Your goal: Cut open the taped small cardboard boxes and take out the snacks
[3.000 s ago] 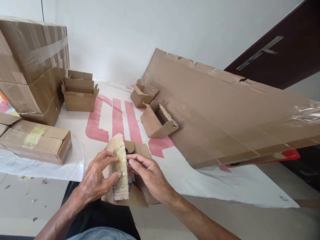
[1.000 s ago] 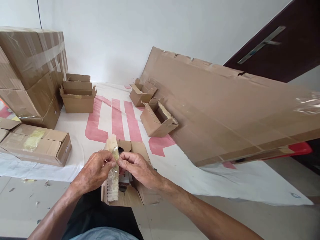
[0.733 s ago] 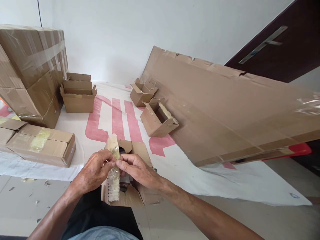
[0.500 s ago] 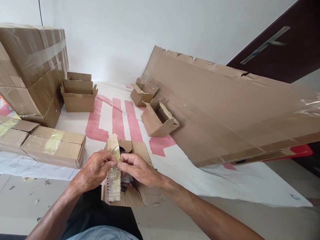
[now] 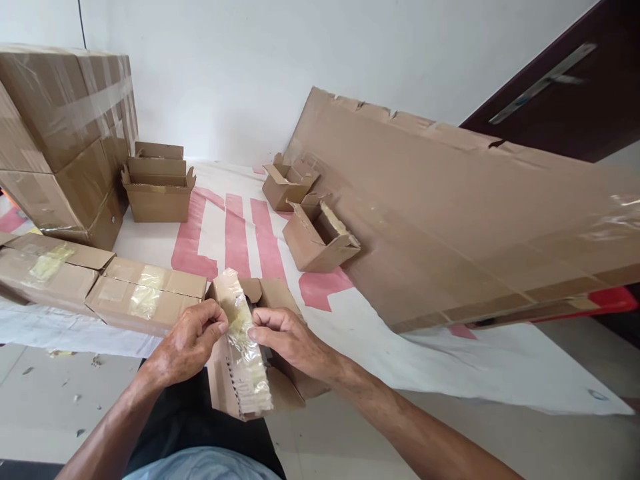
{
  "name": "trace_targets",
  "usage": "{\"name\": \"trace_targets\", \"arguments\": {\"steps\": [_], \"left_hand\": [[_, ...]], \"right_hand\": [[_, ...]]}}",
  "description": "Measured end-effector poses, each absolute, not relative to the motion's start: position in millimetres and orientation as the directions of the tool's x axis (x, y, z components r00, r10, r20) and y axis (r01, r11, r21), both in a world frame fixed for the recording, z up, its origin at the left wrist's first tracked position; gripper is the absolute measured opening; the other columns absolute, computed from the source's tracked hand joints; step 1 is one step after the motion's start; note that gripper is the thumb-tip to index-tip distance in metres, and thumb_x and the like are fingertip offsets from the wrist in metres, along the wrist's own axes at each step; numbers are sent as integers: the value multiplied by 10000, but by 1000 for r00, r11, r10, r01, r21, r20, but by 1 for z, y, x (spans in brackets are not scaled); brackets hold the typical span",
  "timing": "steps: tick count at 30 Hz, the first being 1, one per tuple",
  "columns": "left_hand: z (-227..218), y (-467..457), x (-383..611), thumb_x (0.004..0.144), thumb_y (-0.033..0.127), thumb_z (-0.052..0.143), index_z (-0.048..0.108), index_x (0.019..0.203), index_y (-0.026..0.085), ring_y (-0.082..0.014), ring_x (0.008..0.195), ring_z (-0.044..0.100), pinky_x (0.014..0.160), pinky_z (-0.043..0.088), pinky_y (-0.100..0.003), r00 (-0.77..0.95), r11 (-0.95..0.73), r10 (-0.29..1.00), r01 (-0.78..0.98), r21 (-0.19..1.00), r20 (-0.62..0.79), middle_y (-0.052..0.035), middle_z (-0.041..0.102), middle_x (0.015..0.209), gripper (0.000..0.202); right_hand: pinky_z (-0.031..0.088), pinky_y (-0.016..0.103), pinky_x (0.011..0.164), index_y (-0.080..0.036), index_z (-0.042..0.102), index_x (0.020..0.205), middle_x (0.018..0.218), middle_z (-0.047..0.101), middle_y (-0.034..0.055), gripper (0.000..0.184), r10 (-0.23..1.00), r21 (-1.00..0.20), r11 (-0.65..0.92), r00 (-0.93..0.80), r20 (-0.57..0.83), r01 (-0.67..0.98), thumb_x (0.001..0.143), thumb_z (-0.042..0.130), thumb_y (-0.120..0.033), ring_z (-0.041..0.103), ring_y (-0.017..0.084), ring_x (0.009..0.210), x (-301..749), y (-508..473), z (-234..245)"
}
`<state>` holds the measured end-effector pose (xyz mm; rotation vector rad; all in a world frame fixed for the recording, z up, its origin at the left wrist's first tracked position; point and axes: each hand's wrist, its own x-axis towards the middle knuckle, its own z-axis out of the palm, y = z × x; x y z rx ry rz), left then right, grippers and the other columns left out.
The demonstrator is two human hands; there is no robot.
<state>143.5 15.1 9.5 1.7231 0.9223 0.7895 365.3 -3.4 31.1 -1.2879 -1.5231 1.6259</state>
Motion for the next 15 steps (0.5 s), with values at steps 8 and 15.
{"name": "trace_targets", "arguments": {"steps": [8, 15], "left_hand": [[21, 1, 159, 915, 524, 698, 596, 899, 210, -198, 834, 579, 767, 435, -316, 395, -255, 912, 336, 907, 110, -13, 632, 873, 331], [24, 3, 173, 957, 257, 536, 497, 705, 205, -159, 707, 504, 678, 377, -296, 453, -362, 876, 396, 844, 163, 7, 551, 728, 261]], "right_hand": [[273, 267, 560, -222, 430, 664, 643, 377, -67, 389, 918, -967, -111, -348, -189, 231, 850, 675, -460, 317, 103, 608, 371, -7, 28], [295, 266, 586, -220, 447, 702, 689, 385, -57, 407, 900, -968, -74, -403, -168, 238, 883, 653, -521, 326, 111, 642, 373, -9, 30]]}}
